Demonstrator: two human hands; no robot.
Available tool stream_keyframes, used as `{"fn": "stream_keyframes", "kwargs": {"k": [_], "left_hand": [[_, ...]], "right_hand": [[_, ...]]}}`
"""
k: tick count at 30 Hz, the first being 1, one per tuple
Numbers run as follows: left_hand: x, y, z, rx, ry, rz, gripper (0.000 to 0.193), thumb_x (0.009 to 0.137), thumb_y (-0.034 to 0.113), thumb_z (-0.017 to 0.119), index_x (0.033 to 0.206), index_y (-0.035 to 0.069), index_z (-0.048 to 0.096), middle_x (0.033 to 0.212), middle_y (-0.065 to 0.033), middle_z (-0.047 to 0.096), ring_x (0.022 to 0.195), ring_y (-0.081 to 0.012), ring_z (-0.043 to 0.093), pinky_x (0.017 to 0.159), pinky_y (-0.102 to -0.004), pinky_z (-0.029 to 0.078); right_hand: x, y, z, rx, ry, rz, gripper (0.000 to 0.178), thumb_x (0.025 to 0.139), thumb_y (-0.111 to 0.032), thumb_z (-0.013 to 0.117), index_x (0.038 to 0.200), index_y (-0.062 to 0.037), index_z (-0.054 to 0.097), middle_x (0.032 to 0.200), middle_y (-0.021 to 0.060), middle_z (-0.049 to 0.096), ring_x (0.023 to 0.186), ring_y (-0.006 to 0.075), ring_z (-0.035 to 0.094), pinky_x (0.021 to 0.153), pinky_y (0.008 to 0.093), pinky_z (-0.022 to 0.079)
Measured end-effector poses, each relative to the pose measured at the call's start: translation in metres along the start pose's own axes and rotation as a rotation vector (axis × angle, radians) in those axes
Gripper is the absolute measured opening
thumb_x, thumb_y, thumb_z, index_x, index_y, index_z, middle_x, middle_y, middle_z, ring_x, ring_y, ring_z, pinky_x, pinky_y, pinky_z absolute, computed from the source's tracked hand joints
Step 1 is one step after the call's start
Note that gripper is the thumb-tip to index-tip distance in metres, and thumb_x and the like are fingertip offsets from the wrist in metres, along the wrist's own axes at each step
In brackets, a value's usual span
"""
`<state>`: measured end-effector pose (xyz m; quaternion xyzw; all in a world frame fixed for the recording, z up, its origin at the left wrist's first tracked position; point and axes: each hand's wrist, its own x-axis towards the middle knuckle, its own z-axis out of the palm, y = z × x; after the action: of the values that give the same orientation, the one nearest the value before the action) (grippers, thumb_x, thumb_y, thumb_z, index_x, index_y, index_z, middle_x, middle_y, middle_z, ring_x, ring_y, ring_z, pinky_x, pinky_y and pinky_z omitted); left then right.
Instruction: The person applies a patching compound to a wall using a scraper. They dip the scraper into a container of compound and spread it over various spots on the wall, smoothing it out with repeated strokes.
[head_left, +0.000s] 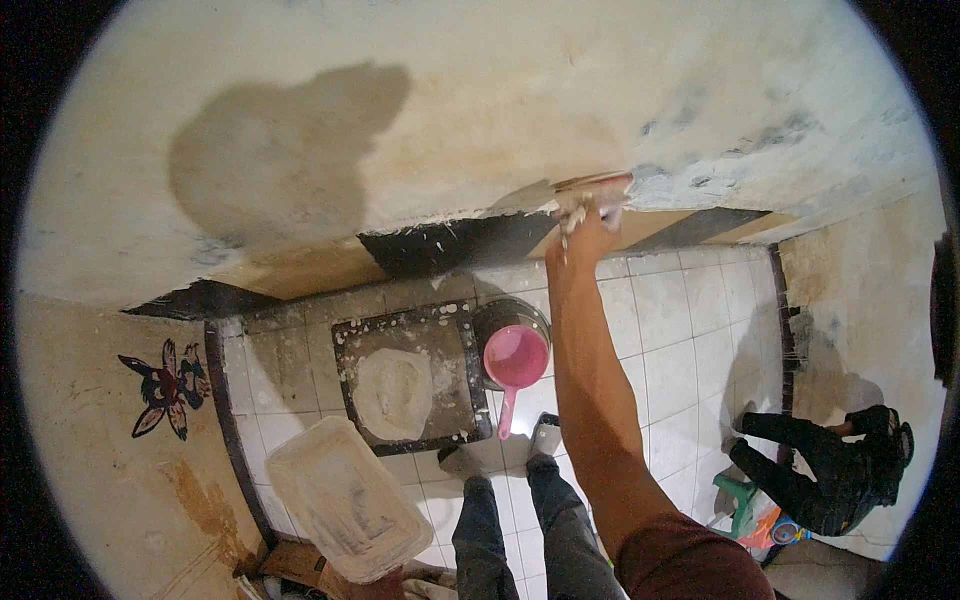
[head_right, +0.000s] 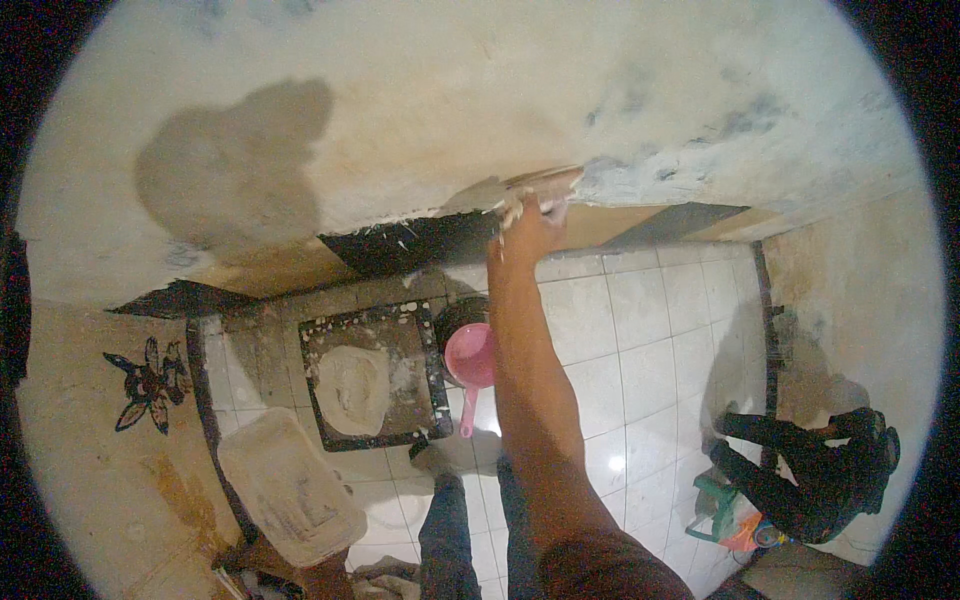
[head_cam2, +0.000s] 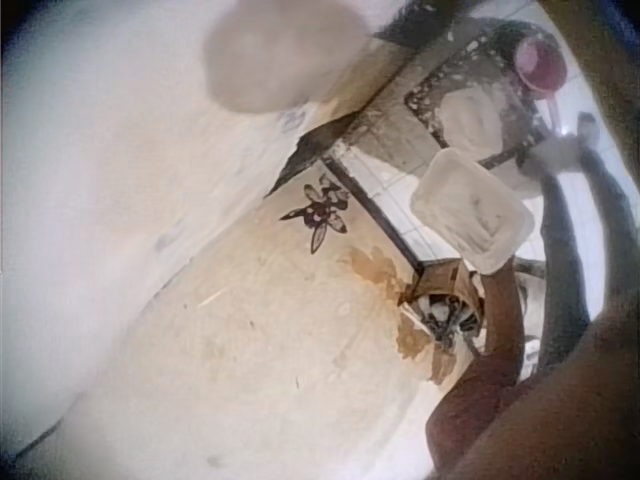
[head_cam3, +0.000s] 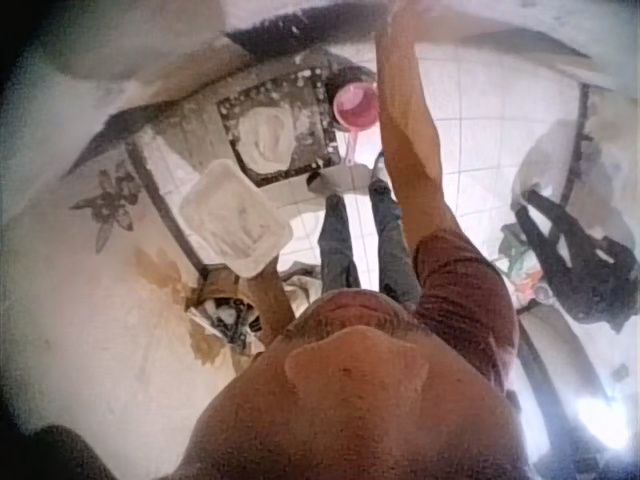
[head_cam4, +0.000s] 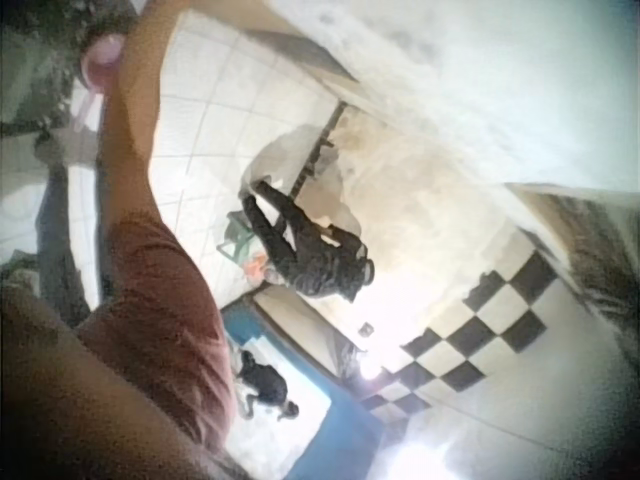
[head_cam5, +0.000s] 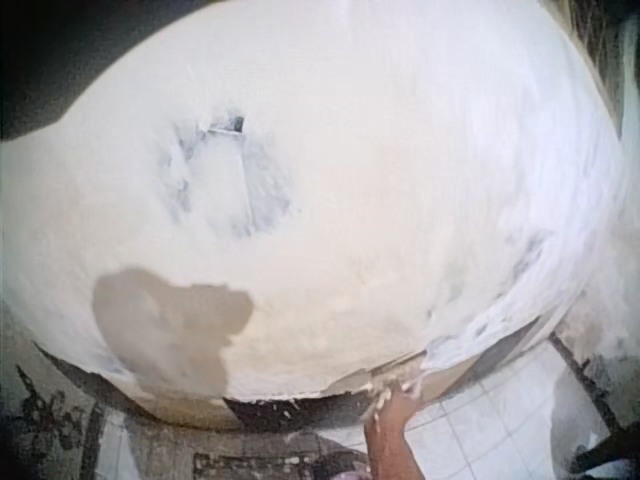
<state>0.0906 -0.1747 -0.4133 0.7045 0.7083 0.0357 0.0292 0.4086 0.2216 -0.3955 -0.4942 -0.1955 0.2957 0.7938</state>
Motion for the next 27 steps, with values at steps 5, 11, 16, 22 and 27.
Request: {"fn": "stream_keyframes", "kwargs": {"k": [5, 11, 16, 22, 27], "left_hand": [[0.004, 0.002, 0.001, -0.012, -0.005, -0.013, 0.065, 0.082, 0.047, 0.055, 0.136, 0.014, 0.037, 0.135, -0.0095, 0.044, 0.126, -0.0316, 0.039, 0.104, -0.0521, 0.03], [0.005, -0.001, 0.002, -0.013, -0.003, -0.034, 0.066, 0.083, 0.048, 0.054, 0.136, 0.014, 0.037, 0.135, -0.0093, 0.043, 0.126, -0.0316, 0.039, 0.104, -0.0521, 0.03], [0.0, -0.003, 0.002, -0.014, -0.006, -0.06, 0.066, 0.083, 0.048, 0.054, 0.137, 0.014, 0.036, 0.135, -0.0092, 0.043, 0.126, -0.0315, 0.039, 0.104, -0.0521, 0.03], [0.001, 0.002, 0.005, -0.053, -0.009, -0.066, 0.066, 0.083, 0.049, 0.053, 0.137, 0.014, 0.036, 0.136, -0.009, 0.043, 0.126, -0.0315, 0.038, 0.104, -0.0522, 0.03], [-0.003, 0.012, 0.001, -0.166, 0.002, -0.197, 0.067, 0.084, 0.05, 0.053, 0.138, 0.014, 0.035, 0.136, -0.0088, 0.042, 0.127, -0.0314, 0.038, 0.104, -0.0522, 0.029]], "right_hand": [[-0.06, -0.011, 0.075, -0.415, -0.266, -0.258, 0.011, 0.077, -0.003, 0.058, 0.079, -0.0024, 0.048, 0.067, 0.011, 0.05, 0.059, 0.0213, 0.046, 0.057, 0.0332, 0.041], [-0.119, -0.038, 0.066, -0.443, -0.754, -0.689, 0.009, 0.071, -0.002, 0.06, 0.074, -0.0031, 0.052, 0.067, 0.0162, 0.052, 0.056, 0.0357, 0.051, 0.054, 0.0391, 0.042], [-0.05, -0.058, 0.05, -0.82, -0.518, -1.24, 0.01, 0.066, -0.003, 0.061, 0.075, -0.0045, 0.056, 0.069, 0.013, 0.054, 0.062, 0.0318, 0.054, 0.054, 0.0421, 0.043], [-0.036, 0.013, 0.015, -1.303, -1.09, -0.835, 0.034, 0.073, -0.005, 0.056, 0.107, -0.0093, 0.06, 0.095, 0.0149, 0.065, 0.089, 0.0321, 0.062, 0.073, 0.0429, 0.051], [-0.057, 0.001, -0.046, -0.924, -0.729, -0.446, 0.041, 0.076, -0.002, 0.055, 0.117, -0.0052, 0.054, 0.096, 0.0137, 0.063, 0.082, 0.0268, 0.062, 0.07, 0.0359, 0.051]]}}
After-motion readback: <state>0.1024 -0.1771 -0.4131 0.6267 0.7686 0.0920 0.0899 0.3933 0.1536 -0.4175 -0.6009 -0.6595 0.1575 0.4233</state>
